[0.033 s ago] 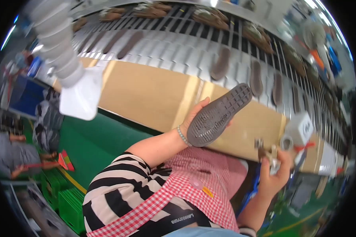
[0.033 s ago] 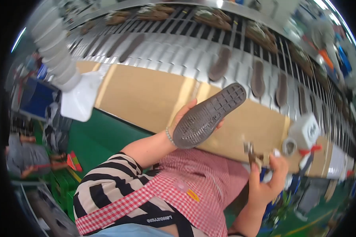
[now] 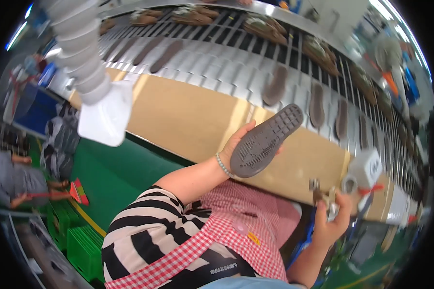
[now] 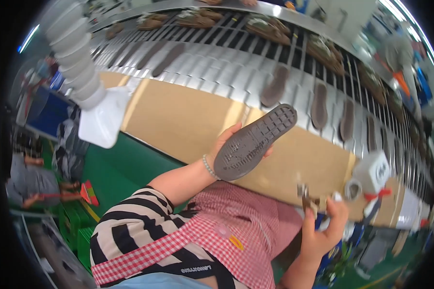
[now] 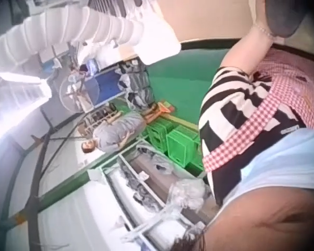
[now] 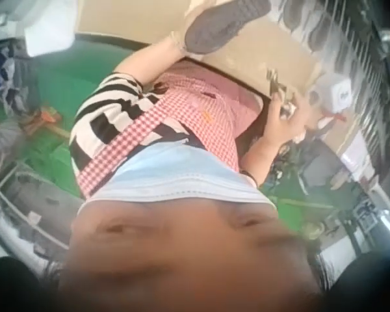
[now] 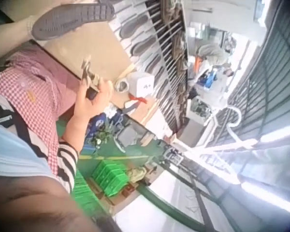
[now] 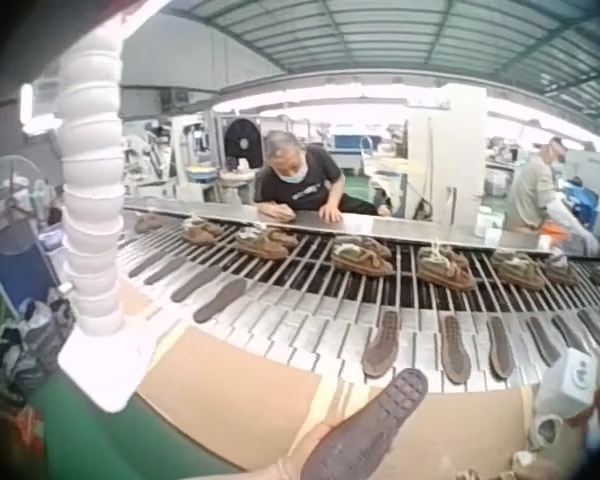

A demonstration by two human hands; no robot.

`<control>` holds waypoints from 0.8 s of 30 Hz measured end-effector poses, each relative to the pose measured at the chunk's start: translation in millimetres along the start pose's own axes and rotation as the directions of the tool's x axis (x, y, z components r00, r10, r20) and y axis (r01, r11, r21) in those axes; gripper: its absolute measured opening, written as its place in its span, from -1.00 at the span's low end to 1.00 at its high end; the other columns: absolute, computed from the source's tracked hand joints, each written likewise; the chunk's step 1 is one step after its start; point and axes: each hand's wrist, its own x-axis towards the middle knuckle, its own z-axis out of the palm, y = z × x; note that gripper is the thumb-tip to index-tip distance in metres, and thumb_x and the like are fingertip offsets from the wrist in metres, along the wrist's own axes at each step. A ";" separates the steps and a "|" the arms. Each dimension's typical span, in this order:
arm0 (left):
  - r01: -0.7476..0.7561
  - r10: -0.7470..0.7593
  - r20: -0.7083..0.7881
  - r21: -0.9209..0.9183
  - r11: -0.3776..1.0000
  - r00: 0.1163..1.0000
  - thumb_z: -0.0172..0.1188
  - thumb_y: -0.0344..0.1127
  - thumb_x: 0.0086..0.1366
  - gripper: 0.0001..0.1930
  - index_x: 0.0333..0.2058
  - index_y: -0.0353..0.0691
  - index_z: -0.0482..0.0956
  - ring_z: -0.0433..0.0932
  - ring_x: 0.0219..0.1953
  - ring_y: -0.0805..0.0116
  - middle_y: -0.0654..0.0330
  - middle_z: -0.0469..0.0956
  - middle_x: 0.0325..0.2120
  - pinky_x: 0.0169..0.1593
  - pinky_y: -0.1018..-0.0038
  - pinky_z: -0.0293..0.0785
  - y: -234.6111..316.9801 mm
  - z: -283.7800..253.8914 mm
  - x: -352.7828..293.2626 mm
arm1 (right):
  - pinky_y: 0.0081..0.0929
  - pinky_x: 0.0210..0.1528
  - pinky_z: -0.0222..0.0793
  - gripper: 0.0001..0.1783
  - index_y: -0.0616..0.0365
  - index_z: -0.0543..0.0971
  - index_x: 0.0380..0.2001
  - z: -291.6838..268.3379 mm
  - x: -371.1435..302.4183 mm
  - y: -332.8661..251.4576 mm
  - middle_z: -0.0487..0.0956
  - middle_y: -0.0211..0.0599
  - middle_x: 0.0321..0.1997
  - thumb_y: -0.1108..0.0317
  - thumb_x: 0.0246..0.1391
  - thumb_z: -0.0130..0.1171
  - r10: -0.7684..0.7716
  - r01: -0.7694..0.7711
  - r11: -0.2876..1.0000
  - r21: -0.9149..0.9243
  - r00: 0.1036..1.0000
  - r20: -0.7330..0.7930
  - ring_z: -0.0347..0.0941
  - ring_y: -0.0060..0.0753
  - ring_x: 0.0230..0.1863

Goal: The worker is using a small hand-held brush to apply adhesive/glue to the surface of shoe soles taken from a conveyor belt.

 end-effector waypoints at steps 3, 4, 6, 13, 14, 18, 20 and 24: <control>-0.155 0.178 -0.052 0.300 0.941 0.983 -0.16 0.10 0.47 -0.38 0.28 -0.28 0.29 0.50 0.10 -0.27 -0.12 0.45 0.15 0.20 0.02 0.45 37.1 8.8 3.9 | -0.34 -0.01 0.33 -0.50 0.27 0.55 -0.08 -4.7 -5.4 9.3 0.49 -0.16 -0.13 0.57 -0.21 0.36 0.014 -0.015 0.999 0.049 1.000 0.025 0.41 -0.19 -0.12; -0.164 0.185 -0.038 0.310 0.936 0.982 -0.16 0.10 0.47 -0.38 0.28 -0.28 0.29 0.50 0.10 -0.27 -0.12 0.45 0.15 0.20 0.02 0.45 52.8 11.1 3.6 | -0.35 -0.01 0.33 -0.52 0.27 0.55 -0.10 -3.7 -7.4 6.8 0.47 -0.18 -0.16 0.56 -0.20 0.35 0.052 -0.054 0.996 0.064 0.998 0.041 0.40 -0.21 -0.14; -0.195 0.273 -0.120 0.439 0.877 0.955 -0.14 0.08 0.48 -0.42 0.23 -0.27 0.34 0.52 0.10 -0.15 -0.11 0.45 0.15 0.20 0.09 0.47 89.6 11.3 10.8 | -0.36 0.06 0.30 -0.55 0.27 0.54 -0.10 -2.3 -6.6 5.7 0.47 -0.22 -0.15 0.53 -0.16 0.34 0.060 -0.064 0.996 0.058 0.995 0.079 0.39 -0.27 -0.14; -0.033 0.965 0.038 0.999 -0.030 0.260 0.17 -0.10 0.36 -0.53 0.13 -0.25 0.47 0.56 0.05 0.07 0.00 0.61 -0.04 0.16 0.21 0.45 280.6 -31.4 74.8 | -0.29 0.04 0.34 -0.55 0.27 0.56 -0.11 12.7 24.4 -4.6 0.52 -0.13 -0.14 0.56 -0.18 0.34 0.096 -0.112 0.990 0.090 0.981 0.170 0.44 -0.17 -0.13; 0.155 0.934 0.263 0.940 -0.305 0.241 0.19 -0.17 0.32 -0.56 0.11 -0.24 0.50 0.54 0.06 0.06 0.00 0.62 -0.06 0.17 0.21 0.43 301.5 -31.3 77.8 | -0.34 0.04 0.32 -0.57 0.28 0.54 -0.11 15.2 26.8 -1.8 0.51 -0.19 -0.15 0.54 -0.15 0.33 0.119 -0.127 0.991 0.042 0.981 0.151 0.40 -0.26 -0.14; 0.721 0.676 0.568 0.194 -0.665 0.470 0.24 -0.26 0.16 -0.59 0.01 -0.18 0.58 0.44 0.15 -0.03 -0.04 0.55 0.03 0.25 0.10 0.33 389.7 -18.7 9.5 | -0.30 0.11 0.34 -0.54 0.29 0.53 -0.04 6.2 39.8 3.2 0.53 -0.11 -0.06 0.51 -0.07 0.37 0.154 -0.143 0.988 -0.066 0.965 0.212 0.45 -0.18 -0.02; 0.916 0.837 0.434 0.063 -0.396 0.332 0.24 -0.19 0.18 -0.46 0.15 -0.11 0.43 0.29 0.29 -0.02 -0.03 0.42 0.19 0.29 -0.10 0.22 399.9 -11.9 -7.0 | -0.24 0.10 0.37 -0.52 0.28 0.55 -0.02 8.1 43.7 7.6 0.55 -0.01 -0.04 0.45 -0.05 0.44 0.155 -0.119 0.979 -0.165 0.961 0.228 0.48 -0.05 0.01; 0.997 0.983 0.184 0.067 -0.034 0.021 0.18 -0.05 0.30 -0.38 0.29 -0.03 0.27 0.29 0.32 -0.02 -0.02 0.40 0.20 0.30 -0.14 0.19 422.3 -10.8 -64.4 | -0.24 0.13 0.36 -0.56 0.28 0.55 -0.05 12.3 53.2 16.1 0.55 -0.02 -0.07 0.48 -0.04 0.41 0.144 -0.109 0.975 -0.192 0.972 0.183 0.48 -0.04 0.01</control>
